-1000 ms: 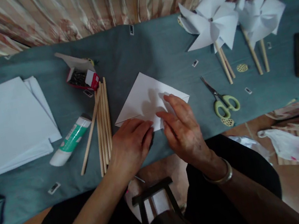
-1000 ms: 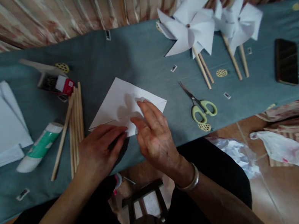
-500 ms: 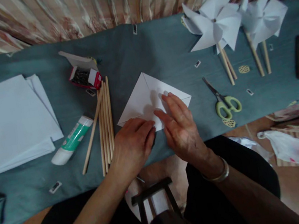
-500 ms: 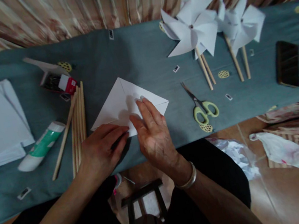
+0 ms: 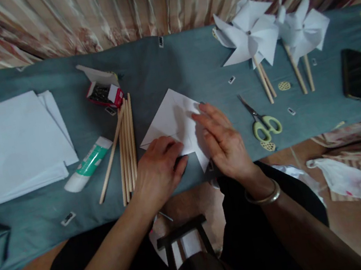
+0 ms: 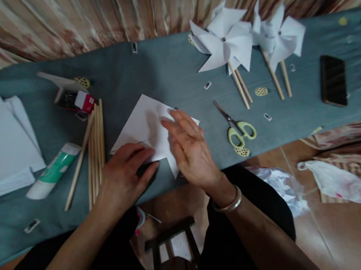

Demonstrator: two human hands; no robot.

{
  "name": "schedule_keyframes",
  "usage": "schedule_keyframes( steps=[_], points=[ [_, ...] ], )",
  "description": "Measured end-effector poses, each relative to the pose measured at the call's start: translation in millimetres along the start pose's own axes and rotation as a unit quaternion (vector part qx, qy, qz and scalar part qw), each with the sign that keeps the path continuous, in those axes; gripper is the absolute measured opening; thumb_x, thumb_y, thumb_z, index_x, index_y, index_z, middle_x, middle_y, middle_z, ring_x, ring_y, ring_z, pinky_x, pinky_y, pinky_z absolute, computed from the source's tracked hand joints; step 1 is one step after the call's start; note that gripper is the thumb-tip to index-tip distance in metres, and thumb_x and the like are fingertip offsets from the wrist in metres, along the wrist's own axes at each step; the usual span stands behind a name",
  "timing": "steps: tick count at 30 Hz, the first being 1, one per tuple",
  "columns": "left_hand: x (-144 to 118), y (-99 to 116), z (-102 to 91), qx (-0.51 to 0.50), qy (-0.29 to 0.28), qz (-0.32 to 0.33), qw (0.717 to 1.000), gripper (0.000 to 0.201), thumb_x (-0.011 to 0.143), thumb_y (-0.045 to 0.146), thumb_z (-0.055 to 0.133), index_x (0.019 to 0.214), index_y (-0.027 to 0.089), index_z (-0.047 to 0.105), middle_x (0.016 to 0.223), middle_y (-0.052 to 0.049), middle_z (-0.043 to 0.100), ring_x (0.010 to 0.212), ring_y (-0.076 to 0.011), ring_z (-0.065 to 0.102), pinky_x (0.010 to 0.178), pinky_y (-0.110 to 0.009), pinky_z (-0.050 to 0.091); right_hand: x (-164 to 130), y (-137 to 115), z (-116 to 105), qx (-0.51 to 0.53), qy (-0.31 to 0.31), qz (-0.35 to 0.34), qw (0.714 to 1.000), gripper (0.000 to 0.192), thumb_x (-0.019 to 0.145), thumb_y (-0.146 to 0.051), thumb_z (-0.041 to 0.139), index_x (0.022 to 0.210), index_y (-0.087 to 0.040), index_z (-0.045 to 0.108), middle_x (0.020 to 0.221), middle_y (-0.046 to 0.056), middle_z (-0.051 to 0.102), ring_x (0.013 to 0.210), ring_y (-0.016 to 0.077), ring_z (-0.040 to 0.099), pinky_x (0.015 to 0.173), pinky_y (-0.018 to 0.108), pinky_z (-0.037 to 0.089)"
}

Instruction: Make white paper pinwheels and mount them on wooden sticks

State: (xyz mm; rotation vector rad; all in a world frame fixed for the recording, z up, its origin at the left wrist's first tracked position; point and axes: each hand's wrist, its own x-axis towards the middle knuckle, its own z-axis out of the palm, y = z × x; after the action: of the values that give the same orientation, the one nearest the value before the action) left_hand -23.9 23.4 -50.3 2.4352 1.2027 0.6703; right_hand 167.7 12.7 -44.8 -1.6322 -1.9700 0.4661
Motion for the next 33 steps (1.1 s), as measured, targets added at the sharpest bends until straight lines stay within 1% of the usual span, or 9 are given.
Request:
schedule_keyframes(
  steps=[3,6,12,16,21,25,29,31,33],
  points=[
    [0,0,0.0,-0.002,0.001,0.005,1.0,0.013,0.089,0.023,0.059,0.096,0.014,0.065,0.097,-0.01,0.065,0.091,-0.0237,0.063,0.081,-0.038,0.057,8,7,-1,-0.076,0.02,0.035,0.996,0.048,0.097,-0.022,0.035,0.141,-0.009,0.046,0.148,0.019,0.046,0.142,0.03,0.039,0.116,0.054,0.033],
    [0,0,-1.2,0.0,-0.006,0.011,1.0,0.016,0.09,0.022,0.057,0.1,0.013,0.065,0.099,-0.011,0.065,0.093,-0.0243,0.063,0.082,-0.039,0.057,14,14,-3,-0.12,0.031,0.039,0.992,0.046,0.097,-0.025,0.038,0.139,-0.011,0.049,0.143,0.019,0.052,0.135,0.0327,0.046,0.109,0.057,0.04],
    [-4,-1,-7.7,0.008,-0.021,0.009,1.0,0.024,0.091,0.017,0.052,0.113,0.017,0.062,0.111,-0.01,0.063,0.104,-0.0248,0.062,0.09,-0.04,0.055,11,21,-16,-0.158,0.054,0.041,0.985,0.042,0.097,-0.034,0.042,0.128,-0.011,0.058,0.12,0.017,0.068,0.109,0.0293,0.065,0.097,0.048,0.051],
    [-8,-2,-9.4,0.015,-0.012,0.01,1.0,0.028,0.091,0.018,0.053,0.118,0.018,0.06,0.115,-0.011,0.062,0.108,-0.0257,0.061,0.092,-0.041,0.054,6,23,-20,-0.154,0.059,0.042,0.985,0.04,0.095,-0.036,0.046,0.121,-0.012,0.063,0.113,0.017,0.071,0.105,0.0288,0.066,0.095,0.047,0.051],
    [-11,0,-11.6,0.037,-0.002,0.004,0.999,0.032,0.09,0.017,0.053,0.122,0.016,0.059,0.121,-0.013,0.061,0.11,-0.0281,0.059,0.095,-0.045,0.053,-5,21,-23,-0.146,0.048,0.05,0.987,0.036,0.093,-0.037,0.053,0.114,-0.012,0.068,0.099,0.014,0.074,0.092,0.0278,0.069,0.088,0.044,0.053],
    [-13,6,-16.0,0.028,0.02,0.009,0.999,0.033,0.091,0.018,0.053,0.123,0.017,0.057,0.126,-0.013,0.061,0.113,-0.0288,0.057,0.096,-0.047,0.051,-16,20,-27,-0.146,0.046,0.062,0.986,0.033,0.092,-0.037,0.055,0.11,-0.013,0.069,0.096,0.013,0.074,0.089,0.026,0.069,0.085,0.041,0.053],
    [-17,21,-16.1,0.033,0.047,0.072,0.996,0.021,0.092,0.023,0.055,0.109,0.013,0.062,0.109,-0.013,0.067,0.098,-0.0277,0.06,0.084,-0.045,0.052,-23,16,-32,-0.135,0.039,0.072,0.987,0.029,0.092,-0.036,0.055,0.103,-0.014,0.071,0.093,0.012,0.075,0.085,0.0243,0.069,0.082,0.039,0.052],
    [-20,29,-13.0,0.045,0.032,0.104,0.993,0.017,0.091,0.026,0.059,0.1,0.013,0.064,0.1,-0.011,0.068,0.09,-0.0261,0.06,0.077,-0.041,0.05,-26,13,-33,-0.124,0.029,0.076,0.989,0.027,0.093,-0.035,0.054,0.098,-0.015,0.072,0.09,0.01,0.075,0.083,0.023,0.07,0.08,0.036,0.052],
    [-23,34,-9.2,0.062,0.003,0.119,0.991,0.017,0.089,0.027,0.061,0.098,0.013,0.065,0.097,-0.01,0.068,0.087,-0.0254,0.06,0.073,-0.039,0.048,-29,9,-34,-0.116,0.018,0.079,0.99,0.026,0.094,-0.035,0.054,0.092,-0.017,0.072,0.087,0.008,0.075,0.079,0.0218,0.07,0.075,0.034,0.051]
  ],
)
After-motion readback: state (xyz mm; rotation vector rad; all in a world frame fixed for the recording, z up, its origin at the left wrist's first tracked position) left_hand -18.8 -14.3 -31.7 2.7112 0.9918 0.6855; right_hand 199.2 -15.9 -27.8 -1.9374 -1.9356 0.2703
